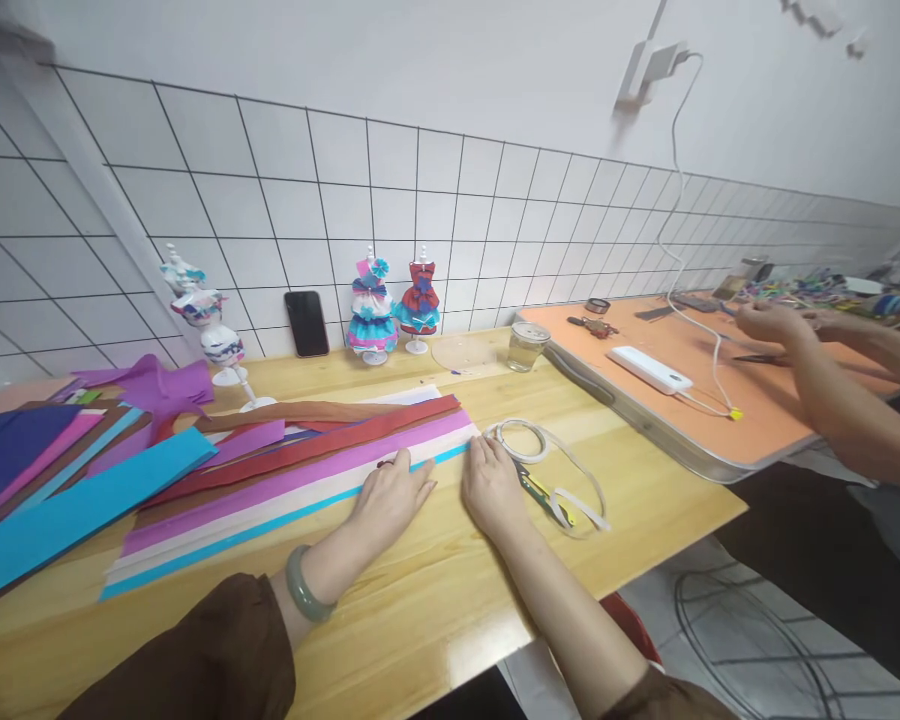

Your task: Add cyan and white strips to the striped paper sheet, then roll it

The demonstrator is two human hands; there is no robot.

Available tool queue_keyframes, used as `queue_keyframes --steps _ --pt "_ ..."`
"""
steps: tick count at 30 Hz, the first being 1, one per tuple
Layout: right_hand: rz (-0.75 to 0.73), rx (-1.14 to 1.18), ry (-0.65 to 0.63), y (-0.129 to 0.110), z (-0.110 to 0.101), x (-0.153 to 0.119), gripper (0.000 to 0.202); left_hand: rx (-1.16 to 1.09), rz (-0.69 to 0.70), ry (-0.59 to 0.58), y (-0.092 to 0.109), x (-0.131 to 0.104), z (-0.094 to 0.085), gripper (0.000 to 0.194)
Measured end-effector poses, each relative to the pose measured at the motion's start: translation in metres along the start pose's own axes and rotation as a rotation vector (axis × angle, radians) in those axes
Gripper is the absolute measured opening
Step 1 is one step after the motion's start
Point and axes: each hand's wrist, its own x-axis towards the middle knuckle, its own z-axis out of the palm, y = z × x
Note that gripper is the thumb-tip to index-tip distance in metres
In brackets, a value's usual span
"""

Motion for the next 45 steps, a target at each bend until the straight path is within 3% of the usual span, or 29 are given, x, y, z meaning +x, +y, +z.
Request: queue_keyframes --steps 8,16,24,41,45 --pt "0.025 0.010 0.025 0.001 0.004 -0.002 0.048 0.013 0.010 0.059 0.002 -0.007 0.001 0.028" --pt "0.022 0.059 0.061 0.003 0.004 -0.004 0.047 0.055 -0.057 0.134 -0.010 -0.035 -0.007 0.029" --pt "-0.195 0.281 -0.036 -0.005 -0.011 -0.004 0.040 0.101 -0.180 0.124 -0.042 -0.084 -0.016 0.034" --pt "-0.201 0.205 -0.106 -0.001 -0.007 -0.006 0.045 0.255 -0.499 0.120 -0.135 -0.218 -0.044 0.038" --pt "-0.186 0.187 -0.084 -0.017 -0.007 -0.007 0.045 0.271 -0.575 0.137 -0.152 -0.240 -0.047 0.040"
